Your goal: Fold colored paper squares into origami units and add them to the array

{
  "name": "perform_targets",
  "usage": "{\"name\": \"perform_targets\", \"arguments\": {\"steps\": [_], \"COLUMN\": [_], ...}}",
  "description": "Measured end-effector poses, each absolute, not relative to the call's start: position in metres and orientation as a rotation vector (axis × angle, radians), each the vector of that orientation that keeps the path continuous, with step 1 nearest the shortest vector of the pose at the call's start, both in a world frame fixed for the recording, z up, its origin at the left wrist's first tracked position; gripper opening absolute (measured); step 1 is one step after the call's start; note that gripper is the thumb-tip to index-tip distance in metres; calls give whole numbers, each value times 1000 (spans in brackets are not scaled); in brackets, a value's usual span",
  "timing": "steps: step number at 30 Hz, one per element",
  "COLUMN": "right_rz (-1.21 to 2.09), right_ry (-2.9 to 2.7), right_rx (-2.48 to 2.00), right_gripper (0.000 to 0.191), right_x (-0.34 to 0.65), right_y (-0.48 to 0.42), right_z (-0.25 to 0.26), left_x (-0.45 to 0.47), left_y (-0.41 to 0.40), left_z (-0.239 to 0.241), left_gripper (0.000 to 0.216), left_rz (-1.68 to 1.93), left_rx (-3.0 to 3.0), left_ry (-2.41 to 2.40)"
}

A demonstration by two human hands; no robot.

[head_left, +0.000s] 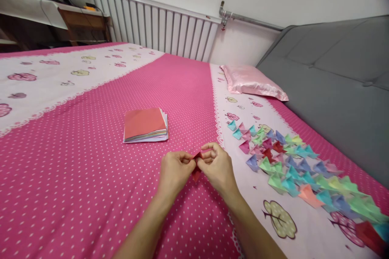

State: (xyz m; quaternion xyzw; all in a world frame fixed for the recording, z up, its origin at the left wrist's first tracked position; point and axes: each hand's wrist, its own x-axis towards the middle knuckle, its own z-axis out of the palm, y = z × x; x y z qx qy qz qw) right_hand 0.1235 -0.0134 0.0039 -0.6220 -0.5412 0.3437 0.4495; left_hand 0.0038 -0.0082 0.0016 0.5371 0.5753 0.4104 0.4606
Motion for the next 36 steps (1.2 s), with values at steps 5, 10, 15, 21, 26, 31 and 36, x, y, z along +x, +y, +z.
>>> {"name": "perform_targets", "arguments": {"steps": [5, 10, 15, 21, 26, 31, 36], "right_rz": [816, 878, 913, 825, 845, 854, 1045], "right_ry": [-1338, -1316, -1326, -1369, -1349, -1326, -1339], "right_rx": [-1535, -1513, -1498, -1537, -1519, -1527, -1389], "right_gripper": [23, 24, 21, 18, 18, 17, 20], "right_x": [122, 124, 125, 126, 125, 125, 134], "right_y": [-13, -11, -12, -11, -11, -12, -8], "right_z": [1, 1, 5, 8, 9, 6, 5], "left_x": [5, 5, 4, 3, 4, 5, 3], "left_y": [-9, -7, -4, -5, -6, -4, -3], "left_z": [1, -1, 1, 2, -1, -2, 0], "left_gripper": [13, 13, 13, 16, 17, 16, 11], "left_rz": [1002, 969, 944, 940, 955, 955, 972], "left_rx": [1383, 1387, 1275, 1280, 1341, 1346, 1207], "left_ry": [1435, 1440, 1391, 1357, 1371, 1372, 1313]}}
